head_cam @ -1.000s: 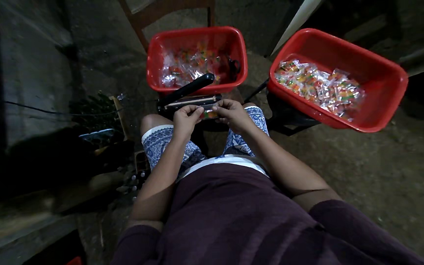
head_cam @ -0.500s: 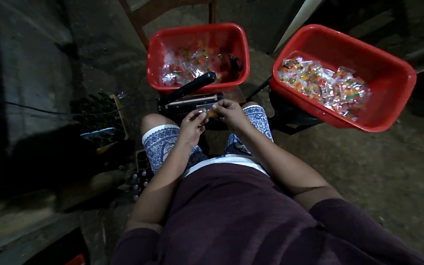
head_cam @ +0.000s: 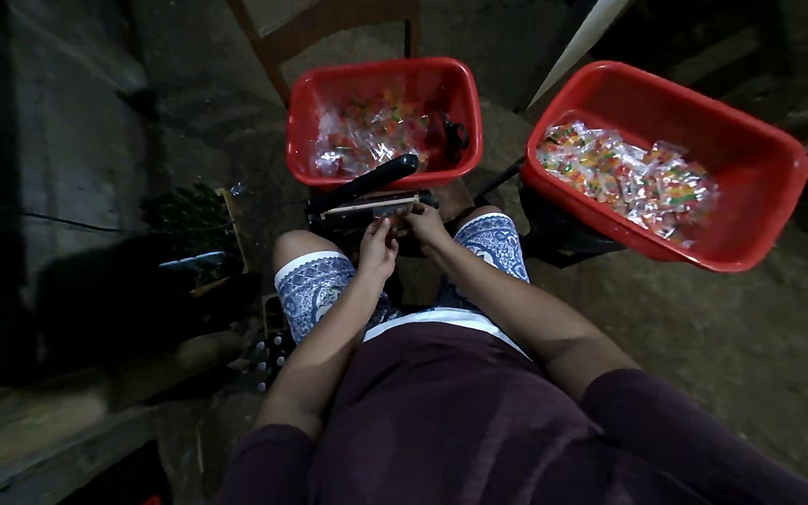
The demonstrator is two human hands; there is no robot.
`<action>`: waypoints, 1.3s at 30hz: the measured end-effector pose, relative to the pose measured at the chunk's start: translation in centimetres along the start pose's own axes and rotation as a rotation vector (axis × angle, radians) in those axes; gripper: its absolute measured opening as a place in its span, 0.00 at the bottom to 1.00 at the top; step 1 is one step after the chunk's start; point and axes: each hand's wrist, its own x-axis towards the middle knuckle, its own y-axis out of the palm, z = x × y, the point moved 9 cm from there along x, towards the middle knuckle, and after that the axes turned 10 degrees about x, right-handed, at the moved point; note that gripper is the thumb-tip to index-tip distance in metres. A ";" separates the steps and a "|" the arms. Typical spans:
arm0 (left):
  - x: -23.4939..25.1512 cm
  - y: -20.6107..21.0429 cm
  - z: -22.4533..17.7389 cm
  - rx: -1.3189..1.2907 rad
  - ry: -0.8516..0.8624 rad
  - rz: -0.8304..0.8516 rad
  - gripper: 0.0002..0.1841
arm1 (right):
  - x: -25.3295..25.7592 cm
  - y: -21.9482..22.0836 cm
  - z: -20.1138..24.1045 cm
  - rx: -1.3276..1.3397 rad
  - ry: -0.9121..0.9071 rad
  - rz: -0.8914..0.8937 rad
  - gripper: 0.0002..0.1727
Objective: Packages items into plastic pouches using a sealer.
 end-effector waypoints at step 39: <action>2.4 1.0 -0.9 0.056 -0.124 -0.343 0.12 | 4.7 1.0 6.3 -1.233 -0.517 0.136 0.28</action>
